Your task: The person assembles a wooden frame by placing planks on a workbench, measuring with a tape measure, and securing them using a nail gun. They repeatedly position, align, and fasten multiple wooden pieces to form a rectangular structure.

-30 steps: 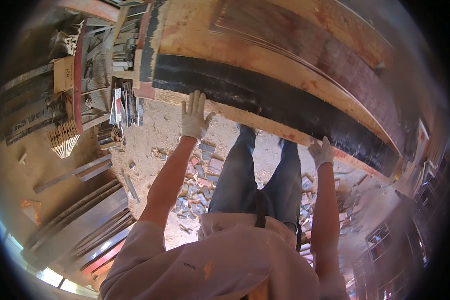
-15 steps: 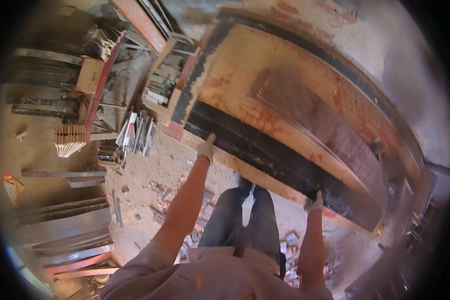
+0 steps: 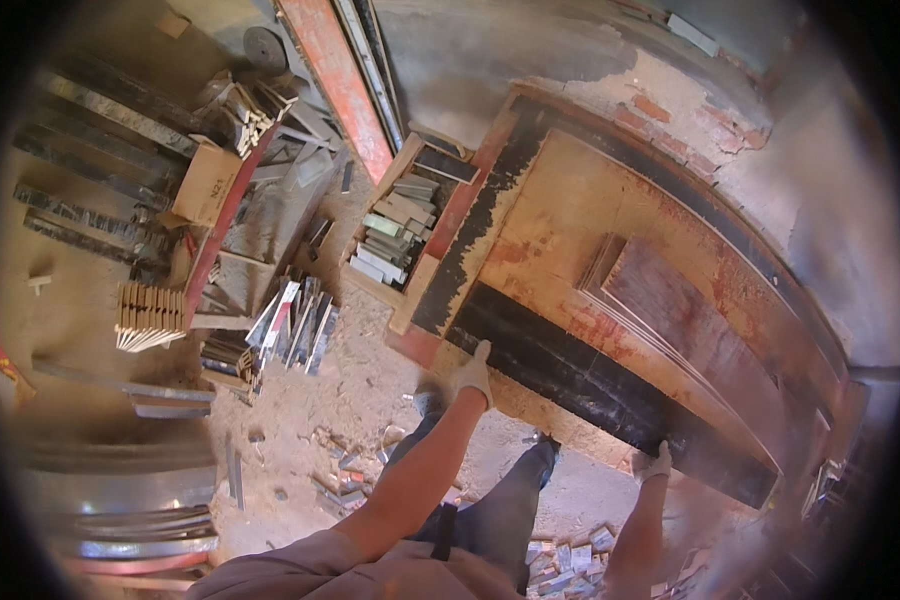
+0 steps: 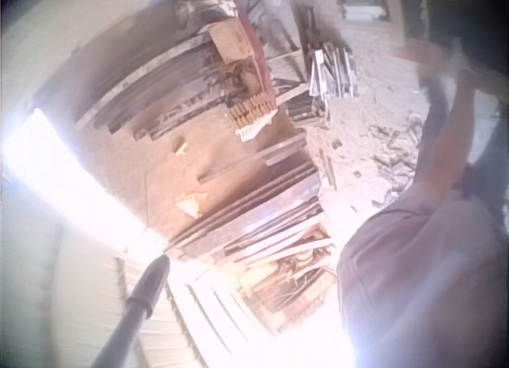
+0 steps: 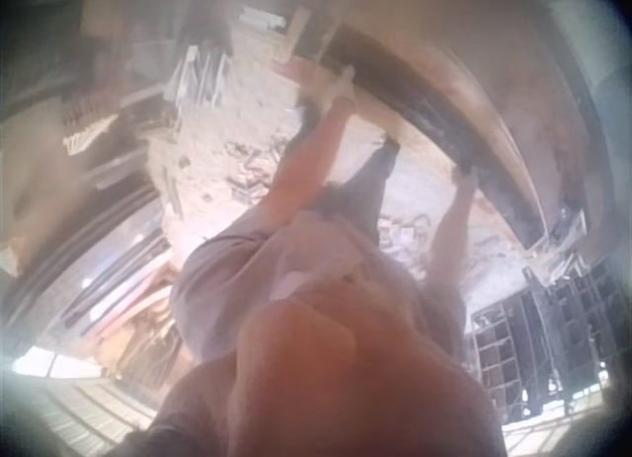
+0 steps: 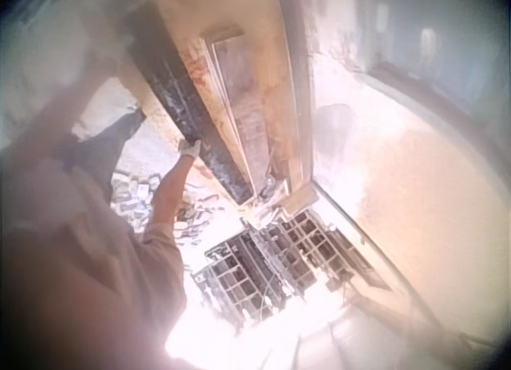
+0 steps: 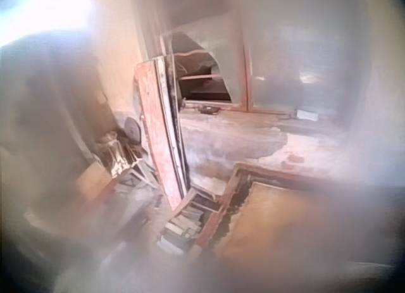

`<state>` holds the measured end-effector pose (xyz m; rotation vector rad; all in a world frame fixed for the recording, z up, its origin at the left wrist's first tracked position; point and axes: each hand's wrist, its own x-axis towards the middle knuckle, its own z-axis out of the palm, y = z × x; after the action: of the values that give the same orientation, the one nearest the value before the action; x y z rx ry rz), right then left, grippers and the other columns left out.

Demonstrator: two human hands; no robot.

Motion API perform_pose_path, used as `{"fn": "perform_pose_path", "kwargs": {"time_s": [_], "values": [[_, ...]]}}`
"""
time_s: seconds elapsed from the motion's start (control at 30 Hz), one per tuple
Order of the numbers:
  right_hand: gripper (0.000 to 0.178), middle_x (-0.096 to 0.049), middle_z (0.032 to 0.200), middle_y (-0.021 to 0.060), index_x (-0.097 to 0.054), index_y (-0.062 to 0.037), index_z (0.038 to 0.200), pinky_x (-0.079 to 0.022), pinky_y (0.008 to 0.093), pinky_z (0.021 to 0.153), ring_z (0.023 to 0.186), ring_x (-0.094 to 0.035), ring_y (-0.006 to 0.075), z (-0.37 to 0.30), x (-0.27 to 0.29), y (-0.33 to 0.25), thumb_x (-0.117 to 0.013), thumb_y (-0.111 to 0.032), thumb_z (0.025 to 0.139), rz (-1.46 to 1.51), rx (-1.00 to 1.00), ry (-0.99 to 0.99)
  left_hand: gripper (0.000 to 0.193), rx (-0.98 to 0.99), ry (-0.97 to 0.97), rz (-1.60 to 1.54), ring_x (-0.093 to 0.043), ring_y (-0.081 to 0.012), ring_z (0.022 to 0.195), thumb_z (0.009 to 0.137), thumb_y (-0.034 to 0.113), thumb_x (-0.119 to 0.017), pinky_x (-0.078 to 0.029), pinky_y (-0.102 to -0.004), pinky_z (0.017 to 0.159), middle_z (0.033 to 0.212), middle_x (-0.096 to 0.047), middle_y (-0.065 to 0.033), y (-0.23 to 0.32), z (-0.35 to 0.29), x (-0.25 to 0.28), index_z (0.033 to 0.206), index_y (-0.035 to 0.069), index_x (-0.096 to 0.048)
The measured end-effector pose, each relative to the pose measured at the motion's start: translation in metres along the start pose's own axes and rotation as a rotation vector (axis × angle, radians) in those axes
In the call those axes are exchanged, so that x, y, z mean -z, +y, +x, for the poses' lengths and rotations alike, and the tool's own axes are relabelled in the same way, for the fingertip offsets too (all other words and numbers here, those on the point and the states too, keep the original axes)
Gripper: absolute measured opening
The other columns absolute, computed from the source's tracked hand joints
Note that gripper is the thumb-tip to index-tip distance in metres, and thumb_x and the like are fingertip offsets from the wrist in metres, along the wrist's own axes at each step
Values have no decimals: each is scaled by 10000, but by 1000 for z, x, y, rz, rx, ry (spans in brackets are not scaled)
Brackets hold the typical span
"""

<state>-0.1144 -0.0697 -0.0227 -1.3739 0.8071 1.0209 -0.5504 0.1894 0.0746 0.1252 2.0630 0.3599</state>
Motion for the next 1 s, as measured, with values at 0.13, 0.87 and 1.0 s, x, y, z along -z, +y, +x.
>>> {"fn": "perform_pose_path", "kwargs": {"time_s": [0.13,0.87,1.0], "values": [[426,-703,1071,91,-659,-51,1071,-614,468,856,978,-682,289,-30,-80,57,-746,-445,934,-8,-83,164,726,-102,-76,-263,-689,-273,997,751,538,-889,-569,-394,862,1174,-710,-149,-29,81,-7,1160,-32,-706],[379,-688,1259,168,-645,44,1255,-522,440,1039,1191,-635,291,-429,-134,231,-661,-173,944,-759,948,38,240,-406,-606,-943,-697,-248,1026,943,96,-630,-585,-397,926,1096,-711,-98,102,136,393,1168,28,-676],[481,-635,1361,200,-629,68,1304,-406,504,1163,1287,-578,320,-449,-183,225,-636,-219,919,-89,758,-556,245,-367,-612,-1097,-684,-277,1152,973,106,-600,-563,-436,1035,1197,-716,-125,156,249,469,1200,44,-671]]}}
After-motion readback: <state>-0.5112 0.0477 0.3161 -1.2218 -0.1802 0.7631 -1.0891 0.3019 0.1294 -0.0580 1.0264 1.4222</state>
